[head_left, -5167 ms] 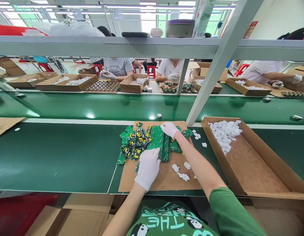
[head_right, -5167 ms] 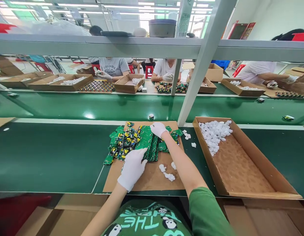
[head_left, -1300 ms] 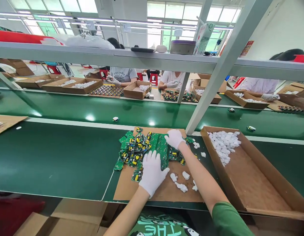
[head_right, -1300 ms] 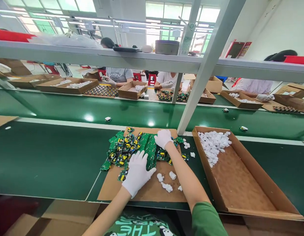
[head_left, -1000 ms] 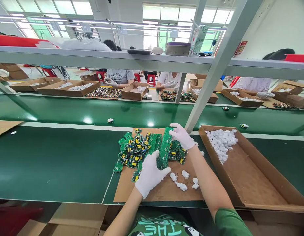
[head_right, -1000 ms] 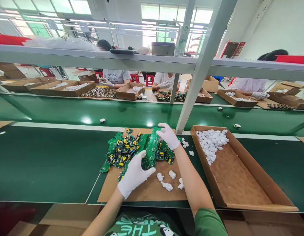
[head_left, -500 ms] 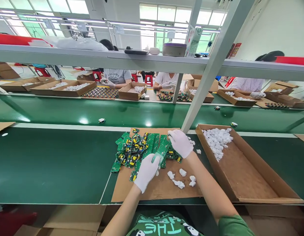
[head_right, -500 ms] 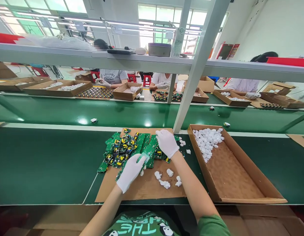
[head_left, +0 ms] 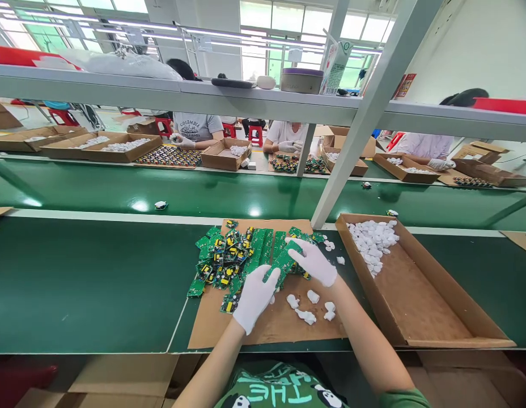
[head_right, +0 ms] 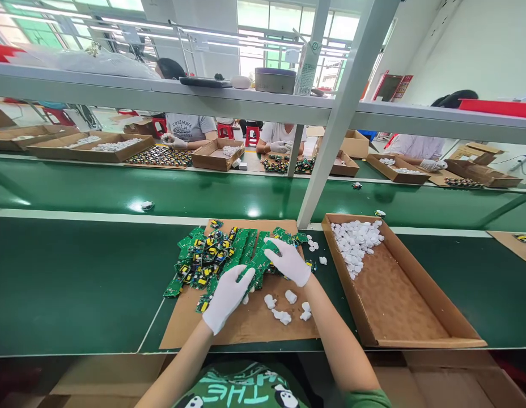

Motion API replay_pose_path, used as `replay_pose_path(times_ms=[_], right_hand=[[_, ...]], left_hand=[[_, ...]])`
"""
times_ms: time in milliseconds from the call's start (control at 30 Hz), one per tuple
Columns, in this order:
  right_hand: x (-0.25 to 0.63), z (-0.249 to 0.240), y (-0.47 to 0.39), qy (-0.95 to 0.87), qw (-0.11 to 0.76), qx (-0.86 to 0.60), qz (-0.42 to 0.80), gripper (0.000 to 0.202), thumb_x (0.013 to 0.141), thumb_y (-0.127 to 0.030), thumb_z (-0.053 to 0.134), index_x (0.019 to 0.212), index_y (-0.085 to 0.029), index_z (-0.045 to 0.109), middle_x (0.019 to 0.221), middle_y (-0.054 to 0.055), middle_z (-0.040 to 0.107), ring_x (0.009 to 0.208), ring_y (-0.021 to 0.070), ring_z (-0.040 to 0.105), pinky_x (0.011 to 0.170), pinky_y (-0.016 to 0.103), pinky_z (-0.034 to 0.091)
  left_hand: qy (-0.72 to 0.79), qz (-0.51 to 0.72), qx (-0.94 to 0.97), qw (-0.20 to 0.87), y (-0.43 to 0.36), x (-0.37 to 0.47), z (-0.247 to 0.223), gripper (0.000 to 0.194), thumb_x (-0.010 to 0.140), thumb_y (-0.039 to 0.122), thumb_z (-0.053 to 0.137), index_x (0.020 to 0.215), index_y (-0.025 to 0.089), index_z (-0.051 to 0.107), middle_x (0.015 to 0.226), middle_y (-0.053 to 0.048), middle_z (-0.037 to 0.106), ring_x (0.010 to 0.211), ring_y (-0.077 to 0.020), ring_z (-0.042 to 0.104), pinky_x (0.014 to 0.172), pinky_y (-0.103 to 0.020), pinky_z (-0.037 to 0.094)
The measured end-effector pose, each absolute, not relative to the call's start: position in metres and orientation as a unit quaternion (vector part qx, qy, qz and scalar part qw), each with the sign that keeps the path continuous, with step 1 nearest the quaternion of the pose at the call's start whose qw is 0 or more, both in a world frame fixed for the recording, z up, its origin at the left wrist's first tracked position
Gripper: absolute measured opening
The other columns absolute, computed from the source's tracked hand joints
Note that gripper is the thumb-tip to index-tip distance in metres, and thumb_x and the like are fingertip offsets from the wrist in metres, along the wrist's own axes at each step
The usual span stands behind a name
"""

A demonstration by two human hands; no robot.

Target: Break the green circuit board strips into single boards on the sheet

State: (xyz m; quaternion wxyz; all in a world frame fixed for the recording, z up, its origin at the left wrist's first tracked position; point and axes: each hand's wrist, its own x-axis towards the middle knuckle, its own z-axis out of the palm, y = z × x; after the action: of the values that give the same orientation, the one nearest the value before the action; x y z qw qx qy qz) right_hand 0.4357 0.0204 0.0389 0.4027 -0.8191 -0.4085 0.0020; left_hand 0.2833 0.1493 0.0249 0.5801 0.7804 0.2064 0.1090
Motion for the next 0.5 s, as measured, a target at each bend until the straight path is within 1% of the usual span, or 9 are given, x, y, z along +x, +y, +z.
replay_pose_path(times_ms=[67,133,200,267,400,500], right_hand=[[0.427,0.039,0.022,-0.395,0.417,-0.818,0.0,0.033,0.09,-0.037,0.053,0.117,-0.023,0.069,0.115,0.004,0.073,0.102,0.0208,0.069,0.089,0.034,0.056],[0.421,0.041,0.023,-0.377,0.427,-0.822,-0.02,0.033,0.09,-0.036,0.054,0.115,-0.023,0.07,0.113,0.005,0.073,0.103,0.0228,0.068,0.093,0.038,0.054],[0.417,0.043,0.024,-0.366,0.432,-0.823,-0.044,0.033,0.089,-0.036,0.055,0.116,-0.024,0.07,0.115,0.006,0.072,0.106,0.0254,0.066,0.099,0.042,0.05],[0.413,0.046,0.027,-0.362,0.434,-0.822,-0.06,0.034,0.088,-0.036,0.056,0.116,-0.025,0.07,0.112,0.007,0.072,0.108,0.028,0.063,0.102,0.045,0.045],[0.415,0.048,0.035,-0.35,0.449,-0.82,-0.064,0.03,0.085,-0.033,0.06,0.11,-0.024,0.074,0.103,0.011,0.073,0.107,0.0322,0.061,0.104,0.05,0.04],[0.43,0.051,0.035,-0.314,0.482,-0.816,-0.058,0.032,0.085,-0.031,0.057,0.111,-0.022,0.073,0.109,0.012,0.07,0.108,0.0314,0.059,0.104,0.051,0.039]], left_hand=[[0.215,0.12,0.786,0.567,0.149,0.286,0.023,0.031,0.088,0.046,0.051,0.071,0.02,0.049,0.06,0.004,0.054,0.043,-0.0102,0.049,0.052,-0.024,0.041],[0.225,0.132,0.788,0.557,0.15,0.289,0.021,0.028,0.086,0.045,0.053,0.073,0.02,0.052,0.064,0.003,0.057,0.047,-0.0106,0.049,0.055,-0.025,0.041],[0.234,0.143,0.786,0.554,0.152,0.292,0.02,0.027,0.086,0.044,0.053,0.074,0.02,0.053,0.068,0.002,0.058,0.048,-0.0106,0.048,0.056,-0.025,0.04],[0.24,0.151,0.78,0.558,0.153,0.294,0.022,0.026,0.086,0.044,0.053,0.074,0.02,0.053,0.068,0.002,0.058,0.048,-0.0104,0.047,0.055,-0.025,0.04],[0.25,0.153,0.756,0.585,0.154,0.293,0.033,0.029,0.085,0.043,0.053,0.067,0.021,0.047,0.056,0.006,0.049,0.04,-0.0091,0.045,0.048,-0.023,0.037],[0.253,0.156,0.723,0.623,0.153,0.289,0.039,0.034,0.083,0.046,0.056,0.064,0.021,0.045,0.052,0.007,0.046,0.035,-0.0081,0.044,0.042,-0.022,0.035]])
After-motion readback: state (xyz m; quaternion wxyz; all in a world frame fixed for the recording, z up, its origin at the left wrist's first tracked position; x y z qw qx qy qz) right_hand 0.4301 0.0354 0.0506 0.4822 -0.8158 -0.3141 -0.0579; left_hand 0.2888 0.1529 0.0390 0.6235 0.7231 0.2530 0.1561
